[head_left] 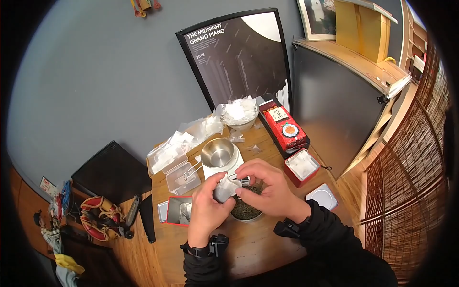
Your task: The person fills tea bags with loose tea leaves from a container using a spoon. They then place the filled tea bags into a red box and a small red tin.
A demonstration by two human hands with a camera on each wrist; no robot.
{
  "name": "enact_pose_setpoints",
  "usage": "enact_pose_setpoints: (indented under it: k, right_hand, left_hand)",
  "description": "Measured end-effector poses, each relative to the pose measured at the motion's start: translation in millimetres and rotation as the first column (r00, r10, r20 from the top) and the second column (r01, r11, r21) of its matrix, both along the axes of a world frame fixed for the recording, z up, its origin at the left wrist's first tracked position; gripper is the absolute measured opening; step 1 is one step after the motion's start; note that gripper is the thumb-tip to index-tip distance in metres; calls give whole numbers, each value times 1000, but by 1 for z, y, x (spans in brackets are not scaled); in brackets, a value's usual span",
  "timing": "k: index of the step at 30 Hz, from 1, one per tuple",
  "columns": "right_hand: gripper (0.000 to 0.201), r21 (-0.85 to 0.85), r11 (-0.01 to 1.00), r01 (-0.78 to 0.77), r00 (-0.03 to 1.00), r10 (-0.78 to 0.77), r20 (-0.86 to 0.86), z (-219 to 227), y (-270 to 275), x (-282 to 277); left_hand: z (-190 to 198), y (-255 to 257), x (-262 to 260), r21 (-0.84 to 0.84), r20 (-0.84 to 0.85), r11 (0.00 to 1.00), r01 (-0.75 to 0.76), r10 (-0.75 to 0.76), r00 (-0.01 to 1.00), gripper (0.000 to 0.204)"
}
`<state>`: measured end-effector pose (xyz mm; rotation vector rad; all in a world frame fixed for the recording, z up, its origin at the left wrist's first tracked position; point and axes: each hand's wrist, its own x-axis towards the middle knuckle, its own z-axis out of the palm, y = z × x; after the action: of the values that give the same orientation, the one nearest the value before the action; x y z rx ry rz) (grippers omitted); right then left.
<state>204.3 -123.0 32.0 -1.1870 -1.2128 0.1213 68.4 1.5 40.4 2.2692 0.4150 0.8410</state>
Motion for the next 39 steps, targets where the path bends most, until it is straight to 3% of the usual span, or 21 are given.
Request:
enact_pose_setpoints:
  k: [2, 7, 13, 20, 32, 39]
  right_hand:
    - [26, 33, 999, 26, 999, -27, 22, 0, 0, 0]
    - [22, -113, 994, 3, 1000, -4, -2, 1, -1, -4]
    - [17, -40, 999, 25, 998, -23, 67, -2, 3, -5]
    - [24, -157, 987, 13, 999, -5, 50, -2, 2, -6]
    - [18, -133, 991, 10, 991, 7, 132, -8, 7, -8]
    - [17, -2, 995, 97, 989, -96, 113, -14, 13, -9]
  left_hand:
    - [1, 0, 0, 5, 6, 1000, -4, 4, 1000, 51]
    - [2, 0, -1, 35, 27, 999, -2, 1, 1000, 51]
    - [2, 2, -2, 44, 16, 999, -10, 9, 1000, 48]
    - [1, 1, -1, 101, 35, 994, 34, -37, 999, 46]
    - [0, 1, 0, 58, 36, 998, 35, -37, 999, 52]
    - [-2, 5, -1, 31, 23, 1000, -1, 0, 1000, 54]
